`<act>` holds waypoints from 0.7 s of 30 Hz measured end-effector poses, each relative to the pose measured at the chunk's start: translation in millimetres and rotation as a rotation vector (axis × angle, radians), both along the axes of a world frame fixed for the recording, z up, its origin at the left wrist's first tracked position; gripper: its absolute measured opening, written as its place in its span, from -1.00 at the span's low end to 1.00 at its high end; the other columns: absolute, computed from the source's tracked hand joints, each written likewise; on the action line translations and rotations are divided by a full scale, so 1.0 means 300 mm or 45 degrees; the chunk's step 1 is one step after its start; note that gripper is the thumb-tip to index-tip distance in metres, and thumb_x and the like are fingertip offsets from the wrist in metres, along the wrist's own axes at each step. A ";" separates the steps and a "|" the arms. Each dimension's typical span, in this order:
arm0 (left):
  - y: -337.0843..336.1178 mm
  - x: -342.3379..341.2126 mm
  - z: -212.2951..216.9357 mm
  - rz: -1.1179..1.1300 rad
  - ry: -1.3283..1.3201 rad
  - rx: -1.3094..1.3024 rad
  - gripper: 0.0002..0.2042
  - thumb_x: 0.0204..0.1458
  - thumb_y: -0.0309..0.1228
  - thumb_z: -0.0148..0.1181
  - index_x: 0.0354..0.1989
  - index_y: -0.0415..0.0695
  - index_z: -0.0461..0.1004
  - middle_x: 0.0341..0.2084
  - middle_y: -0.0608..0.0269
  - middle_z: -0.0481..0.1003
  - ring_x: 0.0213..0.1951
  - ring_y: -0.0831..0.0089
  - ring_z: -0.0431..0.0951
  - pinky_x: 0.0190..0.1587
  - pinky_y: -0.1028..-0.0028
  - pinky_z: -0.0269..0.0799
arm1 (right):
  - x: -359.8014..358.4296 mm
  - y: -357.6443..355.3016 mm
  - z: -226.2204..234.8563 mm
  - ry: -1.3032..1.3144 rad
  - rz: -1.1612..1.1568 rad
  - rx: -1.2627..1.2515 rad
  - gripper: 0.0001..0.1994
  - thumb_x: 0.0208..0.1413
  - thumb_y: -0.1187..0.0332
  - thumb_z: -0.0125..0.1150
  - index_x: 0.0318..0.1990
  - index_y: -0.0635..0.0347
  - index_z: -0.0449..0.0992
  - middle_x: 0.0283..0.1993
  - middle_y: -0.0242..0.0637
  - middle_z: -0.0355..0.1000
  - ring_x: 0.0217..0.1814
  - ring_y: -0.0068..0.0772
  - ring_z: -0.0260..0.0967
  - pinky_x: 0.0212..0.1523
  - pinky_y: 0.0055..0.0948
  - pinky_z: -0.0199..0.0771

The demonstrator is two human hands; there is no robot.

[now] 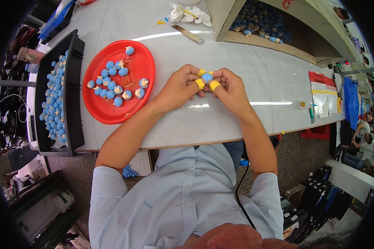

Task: The person assembles small yellow and blue plastic components by hand, securing them with adhesive from a bottle.

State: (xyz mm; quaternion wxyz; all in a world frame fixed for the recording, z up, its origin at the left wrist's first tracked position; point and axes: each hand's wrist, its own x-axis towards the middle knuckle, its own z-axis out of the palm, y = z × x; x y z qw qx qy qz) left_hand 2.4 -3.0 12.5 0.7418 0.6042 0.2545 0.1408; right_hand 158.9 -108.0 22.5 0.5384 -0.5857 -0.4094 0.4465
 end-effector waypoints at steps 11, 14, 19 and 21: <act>-0.018 0.002 -0.007 0.018 -0.082 0.048 -0.79 0.18 -0.46 0.03 -0.04 -0.23 0.28 -0.28 0.22 0.53 -0.34 0.60 0.53 -0.46 0.65 0.31 | -0.002 -0.002 -0.010 -0.098 -0.013 -0.003 -0.86 0.13 0.59 0.06 -0.16 0.41 0.39 -0.28 -0.20 0.50 -0.27 -0.54 0.50 -0.29 -0.61 0.46; -0.017 0.002 -0.010 0.018 -0.053 0.051 -0.79 0.19 -0.44 0.03 -0.04 -0.23 0.28 -0.29 0.23 0.53 -0.35 0.61 0.52 -0.46 0.65 0.30 | -0.002 -0.002 -0.015 -0.116 -0.013 -0.004 -0.86 0.12 0.59 0.06 -0.16 0.41 0.39 -0.28 -0.20 0.50 -0.27 -0.54 0.50 -0.29 -0.62 0.45; -0.019 0.004 0.000 0.026 -0.066 0.041 -0.78 0.19 -0.44 0.03 -0.05 -0.23 0.29 -0.30 0.24 0.53 -0.36 0.61 0.52 -0.46 0.65 0.30 | -0.005 0.000 -0.014 -0.095 -0.021 0.004 -0.88 0.12 0.59 0.07 -0.19 0.41 0.40 -0.29 -0.22 0.50 -0.28 -0.57 0.49 -0.31 -0.64 0.44; -0.020 0.005 0.000 0.037 -0.062 0.040 -0.78 0.18 -0.45 0.03 -0.05 -0.24 0.29 -0.30 0.24 0.53 -0.36 0.61 0.52 -0.46 0.65 0.30 | -0.005 0.000 -0.013 -0.091 -0.020 0.004 -0.88 0.12 0.58 0.07 -0.19 0.41 0.40 -0.29 -0.23 0.50 -0.29 -0.58 0.49 -0.31 -0.64 0.44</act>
